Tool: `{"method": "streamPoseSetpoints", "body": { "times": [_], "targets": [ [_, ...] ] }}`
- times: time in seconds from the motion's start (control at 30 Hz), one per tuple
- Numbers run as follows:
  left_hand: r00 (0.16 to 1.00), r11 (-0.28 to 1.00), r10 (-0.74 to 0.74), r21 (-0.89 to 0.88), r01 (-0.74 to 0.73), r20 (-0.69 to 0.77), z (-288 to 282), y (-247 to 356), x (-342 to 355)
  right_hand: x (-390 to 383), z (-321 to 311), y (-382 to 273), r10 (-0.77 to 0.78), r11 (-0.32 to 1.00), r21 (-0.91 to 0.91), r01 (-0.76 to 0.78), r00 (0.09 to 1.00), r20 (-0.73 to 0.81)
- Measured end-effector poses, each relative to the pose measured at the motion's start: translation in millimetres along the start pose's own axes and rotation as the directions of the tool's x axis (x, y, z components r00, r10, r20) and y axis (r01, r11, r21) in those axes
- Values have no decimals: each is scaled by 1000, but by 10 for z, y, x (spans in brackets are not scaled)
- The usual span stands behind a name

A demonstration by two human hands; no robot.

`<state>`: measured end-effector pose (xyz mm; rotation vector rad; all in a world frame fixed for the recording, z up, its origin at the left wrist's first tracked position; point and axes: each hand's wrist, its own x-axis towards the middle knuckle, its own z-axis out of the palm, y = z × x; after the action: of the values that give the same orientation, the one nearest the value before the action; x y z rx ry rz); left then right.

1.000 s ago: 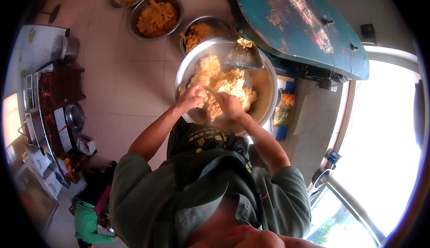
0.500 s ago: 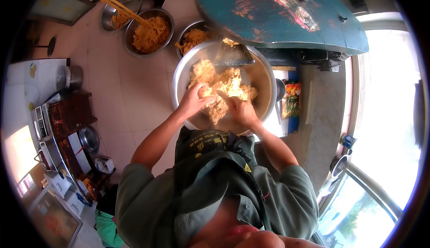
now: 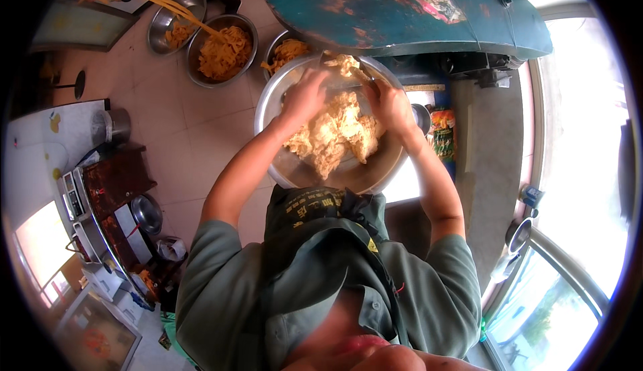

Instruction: The person kneads a large mass of dough in a metal bowl using both hands. They repeatedly fold, press, and turn the dough to mix it thoroughly.

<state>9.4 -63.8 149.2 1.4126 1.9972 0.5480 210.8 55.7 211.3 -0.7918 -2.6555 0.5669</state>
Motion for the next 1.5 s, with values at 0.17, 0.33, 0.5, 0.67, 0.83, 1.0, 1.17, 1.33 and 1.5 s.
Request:
{"method": "streamPoseSetpoints", "body": {
  "times": [0.17, 0.33, 0.5, 0.67, 0.83, 1.0, 1.17, 1.33, 1.5],
  "targets": [
    [973, 973, 229, 26, -228, -34, 810, -531, -455, 518, 177, -169, 351, 937, -127, -327, 874, 337],
    [988, 987, 155, -29, -156, -20, 1444, -839, -590, 478, 415, -146, 286, 950, -236, -203, 868, 407],
    [973, 979, 179, -71, -191, -144, 1496, -746, -653, 481, 499, 144, 265, 956, -183, -227, 939, 218],
    [984, 971, 53, -221, -90, -169, 1509, -745, -750, 700, 359, -47, 387, 904, -333, -268, 844, 372],
    [991, 931, -116, -342, 129, 59, 1402, -635, -572, 415, 415, -52, 50, 988, -153, -29, 989, 140],
    [983, 947, -9, -318, -51, -185, 1587, -772, -555, 830, 830, 83, 111, 935, -355, 18, 934, 340],
    [981, 912, -93, -411, 14, -172, 1271, -692, -813, 605, 329, -324, 172, 963, -244, -116, 959, 224],
    [982, 795, -113, -607, 0, -149, 1277, -750, -843, 819, 781, 126, 152, 960, -253, -120, 982, 113],
    [962, 625, -173, -779, -57, -209, 1293, -729, -1025, 628, 356, -322, 84, 979, -196, -47, 979, 184]
  ]
}}
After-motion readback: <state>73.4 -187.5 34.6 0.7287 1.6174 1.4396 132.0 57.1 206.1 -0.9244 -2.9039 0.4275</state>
